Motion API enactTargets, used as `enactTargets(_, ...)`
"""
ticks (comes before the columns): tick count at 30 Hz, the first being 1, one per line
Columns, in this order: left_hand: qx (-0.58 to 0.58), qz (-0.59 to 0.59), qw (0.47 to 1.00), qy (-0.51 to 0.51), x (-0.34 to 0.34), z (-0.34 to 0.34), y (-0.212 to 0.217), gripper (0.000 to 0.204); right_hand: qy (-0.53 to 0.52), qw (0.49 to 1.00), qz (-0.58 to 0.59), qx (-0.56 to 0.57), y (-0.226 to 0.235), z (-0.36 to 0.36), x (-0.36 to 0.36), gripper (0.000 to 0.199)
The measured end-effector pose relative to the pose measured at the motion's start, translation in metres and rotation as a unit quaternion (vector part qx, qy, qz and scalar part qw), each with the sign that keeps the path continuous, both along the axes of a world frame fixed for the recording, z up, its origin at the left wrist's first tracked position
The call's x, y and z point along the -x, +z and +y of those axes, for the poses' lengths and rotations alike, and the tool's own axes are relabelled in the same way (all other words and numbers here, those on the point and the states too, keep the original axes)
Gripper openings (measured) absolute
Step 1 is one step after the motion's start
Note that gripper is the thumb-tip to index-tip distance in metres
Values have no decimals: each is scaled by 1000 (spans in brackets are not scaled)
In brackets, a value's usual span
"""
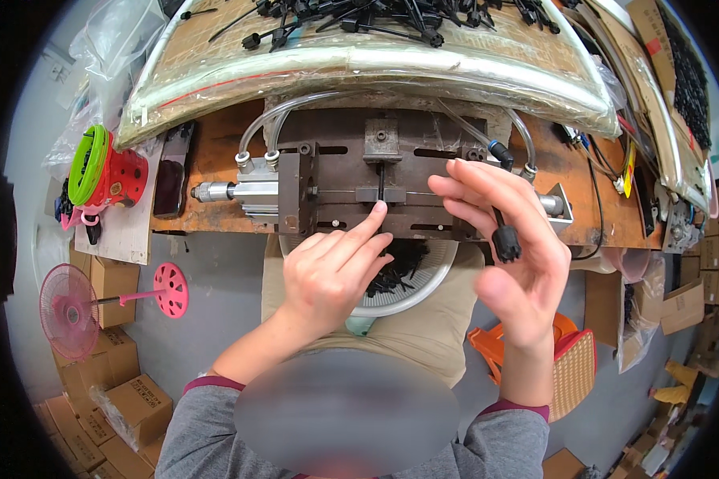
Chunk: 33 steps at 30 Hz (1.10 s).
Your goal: Processing small black cable ties using a mechanical pneumatic clamp at a workbench.
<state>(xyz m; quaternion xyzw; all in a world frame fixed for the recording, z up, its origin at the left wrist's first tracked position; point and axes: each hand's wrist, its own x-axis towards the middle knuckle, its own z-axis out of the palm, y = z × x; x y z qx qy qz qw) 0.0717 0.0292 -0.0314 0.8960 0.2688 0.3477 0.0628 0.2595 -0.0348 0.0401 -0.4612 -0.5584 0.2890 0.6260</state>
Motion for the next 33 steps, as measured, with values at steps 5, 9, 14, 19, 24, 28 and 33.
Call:
enactTargets(5,-19,18,1000,-2,-4,6,4,27,0,997,67,41,4,-10,5,50)
enactTargets(9,-9,29,1000,-3,-3,5,6,28,-3,999,33,29,1,-13,7,35)
enactTargets(14,31,48,997,-42,3,11,28,24,-93,961,-259,-9,-9,-16,1,34)
enactTargets(19,-32,-57,995,-73,-1,70,85,19,-112,927,-359,4,-26,-16,15,30)
enactTargets(24,-170,10,985,-4,-31,155,124,14,-99,881,-463,-16,-53,-4,30,25)
enactTargets(28,-106,113,988,0,-45,179,125,14,-106,857,-503,-32,-59,8,40,19)
enactTargets(33,-144,124,981,-36,-46,195,115,12,-103,844,-525,-22,-51,11,42,16)
